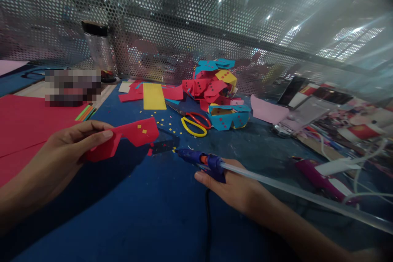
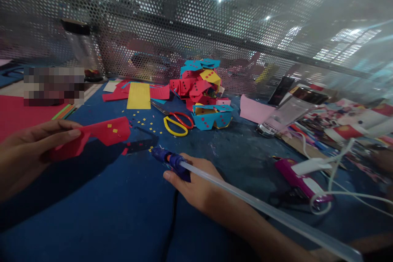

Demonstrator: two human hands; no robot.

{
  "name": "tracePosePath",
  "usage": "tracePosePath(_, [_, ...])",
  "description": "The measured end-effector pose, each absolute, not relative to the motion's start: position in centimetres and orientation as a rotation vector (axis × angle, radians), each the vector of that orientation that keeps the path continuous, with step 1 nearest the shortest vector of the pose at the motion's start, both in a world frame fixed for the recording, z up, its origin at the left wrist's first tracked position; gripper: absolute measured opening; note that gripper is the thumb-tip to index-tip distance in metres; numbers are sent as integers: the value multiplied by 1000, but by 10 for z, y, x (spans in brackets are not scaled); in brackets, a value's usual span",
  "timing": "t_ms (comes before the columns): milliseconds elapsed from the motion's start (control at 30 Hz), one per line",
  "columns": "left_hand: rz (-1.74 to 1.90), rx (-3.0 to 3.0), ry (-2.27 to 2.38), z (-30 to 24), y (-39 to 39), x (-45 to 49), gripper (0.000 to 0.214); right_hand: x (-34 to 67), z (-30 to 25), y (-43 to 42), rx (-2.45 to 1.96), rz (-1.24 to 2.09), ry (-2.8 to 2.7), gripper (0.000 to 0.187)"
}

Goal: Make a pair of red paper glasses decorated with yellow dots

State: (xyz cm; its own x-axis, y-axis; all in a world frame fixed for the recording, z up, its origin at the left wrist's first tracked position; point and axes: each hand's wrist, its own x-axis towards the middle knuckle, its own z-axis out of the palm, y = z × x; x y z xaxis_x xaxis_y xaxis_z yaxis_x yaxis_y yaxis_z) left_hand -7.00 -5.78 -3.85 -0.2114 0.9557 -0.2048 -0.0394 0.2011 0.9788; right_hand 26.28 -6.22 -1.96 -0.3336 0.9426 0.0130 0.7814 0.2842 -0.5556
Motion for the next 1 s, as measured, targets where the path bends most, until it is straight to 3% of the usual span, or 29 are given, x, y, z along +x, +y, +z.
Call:
tracePosePath(433, [1204,924,1472,-33,-59,-65,42,262,-18,-65,-1562,700,-2137,25])
tracePosePath(1000, [1148,1037,1425,-31,-60,-59,43,256,-18,-76,-1193,546,-2231,29])
